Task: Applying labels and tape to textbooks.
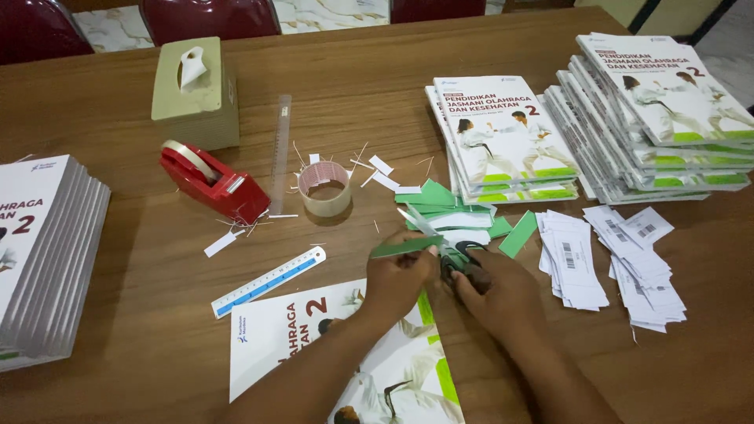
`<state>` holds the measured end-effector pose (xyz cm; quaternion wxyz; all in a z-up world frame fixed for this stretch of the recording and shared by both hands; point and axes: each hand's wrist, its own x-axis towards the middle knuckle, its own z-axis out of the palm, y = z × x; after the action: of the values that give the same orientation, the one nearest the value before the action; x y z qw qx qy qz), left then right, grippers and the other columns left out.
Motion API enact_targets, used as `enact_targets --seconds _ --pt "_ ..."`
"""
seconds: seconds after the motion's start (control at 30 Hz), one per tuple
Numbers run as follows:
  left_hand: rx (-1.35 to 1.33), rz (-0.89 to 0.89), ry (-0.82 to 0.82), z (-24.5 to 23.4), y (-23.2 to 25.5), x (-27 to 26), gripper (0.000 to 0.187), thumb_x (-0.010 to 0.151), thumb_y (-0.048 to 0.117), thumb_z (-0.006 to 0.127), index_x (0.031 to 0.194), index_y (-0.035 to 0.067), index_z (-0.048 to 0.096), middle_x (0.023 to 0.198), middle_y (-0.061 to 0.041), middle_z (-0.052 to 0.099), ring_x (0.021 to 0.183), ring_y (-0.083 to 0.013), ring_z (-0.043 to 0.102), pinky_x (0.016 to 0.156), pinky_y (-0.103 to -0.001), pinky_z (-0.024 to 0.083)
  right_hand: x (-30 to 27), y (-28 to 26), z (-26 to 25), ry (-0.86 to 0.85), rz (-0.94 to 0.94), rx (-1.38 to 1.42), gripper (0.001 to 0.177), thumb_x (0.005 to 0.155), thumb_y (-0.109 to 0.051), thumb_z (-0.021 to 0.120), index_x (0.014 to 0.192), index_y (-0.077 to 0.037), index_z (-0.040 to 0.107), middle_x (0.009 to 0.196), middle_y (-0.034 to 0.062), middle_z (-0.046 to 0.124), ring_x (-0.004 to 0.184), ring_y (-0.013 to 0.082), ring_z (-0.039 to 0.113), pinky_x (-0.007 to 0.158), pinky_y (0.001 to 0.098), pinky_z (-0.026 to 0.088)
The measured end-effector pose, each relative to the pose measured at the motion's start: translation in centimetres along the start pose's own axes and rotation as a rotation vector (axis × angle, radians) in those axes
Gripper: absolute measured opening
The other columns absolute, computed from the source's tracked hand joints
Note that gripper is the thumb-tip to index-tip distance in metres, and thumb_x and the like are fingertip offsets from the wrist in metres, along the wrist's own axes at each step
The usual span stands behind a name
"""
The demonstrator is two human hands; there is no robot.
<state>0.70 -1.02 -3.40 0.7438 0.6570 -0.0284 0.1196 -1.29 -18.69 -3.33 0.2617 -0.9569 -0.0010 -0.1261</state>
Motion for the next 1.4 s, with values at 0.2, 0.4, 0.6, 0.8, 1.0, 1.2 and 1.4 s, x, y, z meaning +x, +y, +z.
enact_targets --seconds 0.2,0.4,0.6,0.8,1.0,1.2,1.4 --pt "0.104 0.133 -0.061 0.7 0.0 -1.1 0.014 0.08 0.003 0.073 0.093 0.009 0.078 0.075 -0.008 0.07 0.074 -0.0193 0.072 0.073 -0.03 0.058 -0.2 -1.3 -0.7 -0.064 -0.061 -0.03 0.038 0.086 -0.036 0.075 0.117 -0.014 0.077 0.1 0.0128 0.078 0.096 0.0337 0.075 0.078 0.0451 0.062" --pt "0.106 0.239 -0.102 0.0 -0.7 -1.4 0.013 0.082 0.003 0.073 0.095 0.003 0.075 0.077 -0.013 0.066 0.075 -0.0243 0.07 0.072 -0.038 0.057 -1.7 -2.2 -2.1 -0.104 -0.135 -0.101 0.05 0.088 -0.035 0.074 0.127 -0.005 0.07 0.116 0.0209 0.07 0.106 0.041 0.071 0.081 0.0515 0.062" --pt "0.137 0.383 -0.156 -0.8 1.5 -2.3 0.014 0.088 0.005 0.07 0.102 0.002 0.067 0.097 -0.006 0.065 0.082 -0.0154 0.063 0.077 -0.028 0.053 -9.1 -7.3 -9.2 0.24 -0.826 -0.059 0.026 0.091 -0.012 0.062 0.113 0.0 0.067 0.11 0.0157 0.07 0.091 0.0337 0.065 0.078 0.045 0.05" --pt "0.463 0.688 -0.251 -1.1 3.8 -5.0 0.026 0.079 0.009 0.082 0.098 0.009 0.064 0.089 -0.005 0.066 0.079 -0.0204 0.059 0.071 -0.033 0.047 -14.9 -11.8 -13.1 0.281 -0.796 -0.012 0.027 0.091 -0.012 0.06 0.114 0.001 0.065 0.113 0.0175 0.069 0.094 0.0345 0.064 0.081 0.0454 0.049" --pt "0.431 0.692 -0.324 -2.9 6.8 -9.8 0.032 0.078 0.008 0.08 0.108 0.009 0.07 0.096 -0.006 0.067 0.085 -0.0254 0.062 0.079 -0.036 0.05 -17.1 -10.4 -17.0 0.329 -0.818 0.052 0.028 0.092 -0.012 0.059 0.115 0.003 0.064 0.116 0.0194 0.067 0.097 0.0353 0.063 0.085 0.0458 0.048" --pt "0.294 0.506 -0.338 -4.3 7.7 -13.4 0.022 0.079 0.004 0.084 0.093 0.008 0.069 0.085 -0.004 0.066 0.076 -0.0158 0.061 0.069 -0.029 0.051 -12.4 -1.1 -17.9 0.368 -0.843 0.147 0.029 0.093 -0.012 0.057 0.116 0.004 0.063 0.118 0.0213 0.066 0.1 0.0362 0.062 0.088 0.0461 0.048" --pt "0.239 0.375 -0.165 -6.0 9.7 -14.6 0.012 0.082 -0.003 0.071 0.091 0.004 0.067 0.086 -0.007 0.066 0.076 -0.0174 0.062 0.072 -0.029 0.053 2.5 15.5 2.7 0.372 -0.902 0.261 0.03 0.094 -0.012 0.055 0.117 0.006 0.062 0.121 0.0232 0.065 0.103 0.037 0.061 0.092 0.0465 0.047"
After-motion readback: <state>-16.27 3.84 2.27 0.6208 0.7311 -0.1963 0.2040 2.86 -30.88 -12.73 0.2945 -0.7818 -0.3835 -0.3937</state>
